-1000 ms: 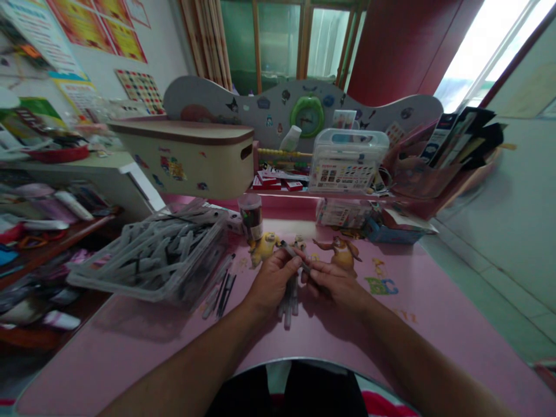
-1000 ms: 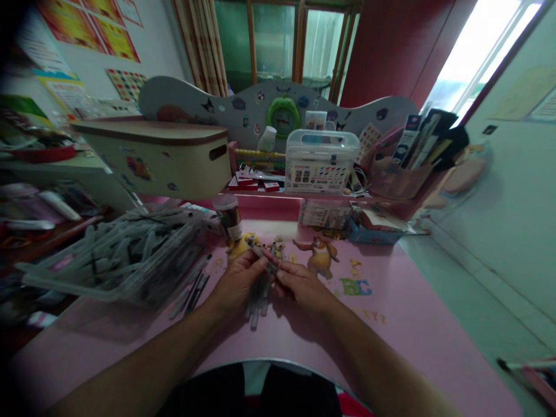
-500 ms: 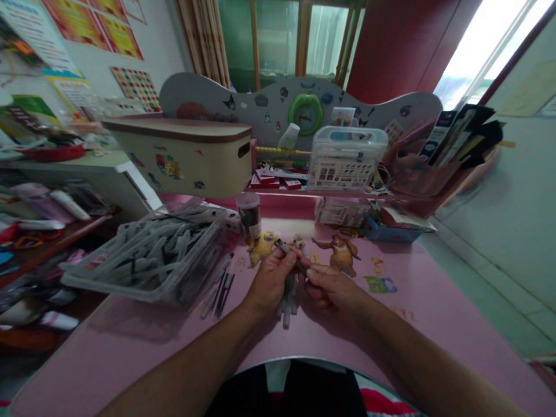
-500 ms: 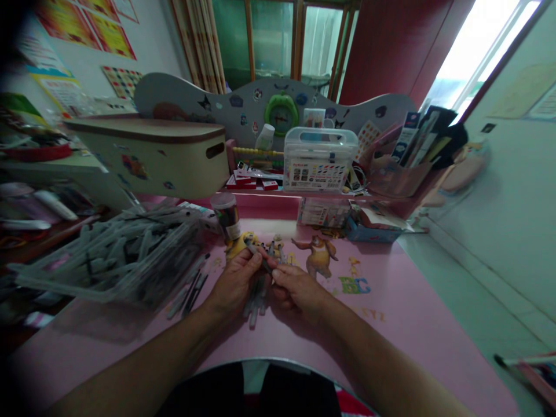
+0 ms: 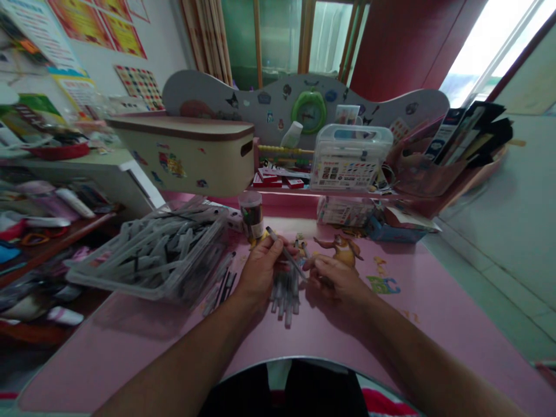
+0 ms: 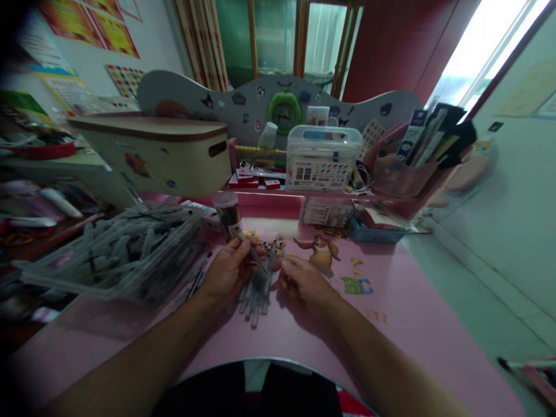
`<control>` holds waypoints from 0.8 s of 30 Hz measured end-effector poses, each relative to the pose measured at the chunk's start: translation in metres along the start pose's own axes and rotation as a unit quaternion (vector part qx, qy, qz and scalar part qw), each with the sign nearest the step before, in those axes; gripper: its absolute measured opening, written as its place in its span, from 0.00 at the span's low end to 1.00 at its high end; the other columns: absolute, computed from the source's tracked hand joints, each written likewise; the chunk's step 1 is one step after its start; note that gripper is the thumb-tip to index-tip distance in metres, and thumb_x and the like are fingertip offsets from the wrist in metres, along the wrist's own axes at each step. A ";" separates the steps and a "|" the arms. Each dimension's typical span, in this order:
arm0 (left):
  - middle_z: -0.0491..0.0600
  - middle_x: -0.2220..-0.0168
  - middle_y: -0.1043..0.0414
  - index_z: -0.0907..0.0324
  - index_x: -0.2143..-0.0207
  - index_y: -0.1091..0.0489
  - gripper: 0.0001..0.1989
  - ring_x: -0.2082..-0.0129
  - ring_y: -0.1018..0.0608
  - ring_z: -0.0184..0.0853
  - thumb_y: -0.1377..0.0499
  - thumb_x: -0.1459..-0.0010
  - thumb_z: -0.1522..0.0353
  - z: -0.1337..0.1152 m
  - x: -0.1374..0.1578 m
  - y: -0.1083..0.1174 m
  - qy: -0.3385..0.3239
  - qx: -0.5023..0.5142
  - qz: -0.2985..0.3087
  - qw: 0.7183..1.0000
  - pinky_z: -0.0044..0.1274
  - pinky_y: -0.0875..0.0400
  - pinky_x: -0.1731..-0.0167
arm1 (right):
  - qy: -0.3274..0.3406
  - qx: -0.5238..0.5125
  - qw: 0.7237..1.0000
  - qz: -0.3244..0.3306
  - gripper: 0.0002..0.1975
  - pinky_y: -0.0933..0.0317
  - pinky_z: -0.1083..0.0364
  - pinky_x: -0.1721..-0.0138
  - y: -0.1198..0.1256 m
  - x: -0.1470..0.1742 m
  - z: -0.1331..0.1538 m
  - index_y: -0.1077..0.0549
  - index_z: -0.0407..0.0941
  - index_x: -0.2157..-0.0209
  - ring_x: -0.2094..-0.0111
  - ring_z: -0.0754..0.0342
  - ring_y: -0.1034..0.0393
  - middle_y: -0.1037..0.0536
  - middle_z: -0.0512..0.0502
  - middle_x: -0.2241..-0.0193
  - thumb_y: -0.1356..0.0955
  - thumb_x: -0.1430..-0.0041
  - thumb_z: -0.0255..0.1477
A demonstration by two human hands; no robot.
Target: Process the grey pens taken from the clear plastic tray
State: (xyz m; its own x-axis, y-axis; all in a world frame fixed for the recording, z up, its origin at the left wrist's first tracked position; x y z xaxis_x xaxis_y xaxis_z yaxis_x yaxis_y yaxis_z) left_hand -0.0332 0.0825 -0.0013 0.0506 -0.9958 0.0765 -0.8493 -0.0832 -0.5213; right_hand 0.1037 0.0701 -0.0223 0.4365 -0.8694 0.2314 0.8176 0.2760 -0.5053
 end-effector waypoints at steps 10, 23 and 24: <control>0.43 0.80 0.27 0.58 0.57 0.33 0.19 0.88 0.36 0.22 0.31 0.48 0.64 0.029 0.023 -0.028 0.167 -0.028 0.211 0.963 0.13 0.49 0.87 | 0.032 0.087 0.994 -0.066 0.16 0.61 0.61 0.86 0.024 -0.006 0.016 0.36 0.46 0.78 0.86 0.63 0.55 0.43 0.59 0.86 0.28 0.49 0.39; 0.52 0.61 0.22 0.59 0.54 0.25 0.21 0.74 0.22 0.29 0.32 0.53 0.73 0.021 0.021 -0.022 0.112 0.005 0.152 0.982 0.19 0.25 0.76 | 0.030 0.032 0.994 -0.096 0.24 0.62 0.63 0.89 0.030 -0.010 0.016 0.40 0.47 0.80 0.89 0.66 0.61 0.47 0.62 0.89 0.27 0.49 0.47; 0.51 0.60 0.22 0.57 0.52 0.25 0.22 0.73 0.22 0.30 0.31 0.52 0.72 0.023 0.021 -0.020 0.108 -0.018 0.139 0.984 0.20 0.25 0.76 | 0.030 0.032 0.994 -0.102 0.24 0.63 0.63 0.89 0.032 -0.011 0.015 0.40 0.47 0.80 0.89 0.66 0.61 0.47 0.62 0.89 0.27 0.48 0.46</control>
State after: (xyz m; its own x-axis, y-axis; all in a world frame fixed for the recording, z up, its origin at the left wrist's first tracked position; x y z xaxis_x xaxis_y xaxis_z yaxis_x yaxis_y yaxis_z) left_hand -0.0034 0.0619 -0.0087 -0.2959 -0.9482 0.1157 -0.8327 0.1967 -0.5176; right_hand 0.1308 0.0950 -0.0283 0.2381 -0.9321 0.2730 0.9099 0.1158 -0.3983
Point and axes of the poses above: each hand's wrist, its own x-axis away from the middle knuckle, its own y-axis out of the back of the hand, z = x × y, the point moved 8 cm from there along -x, towards the middle knuckle
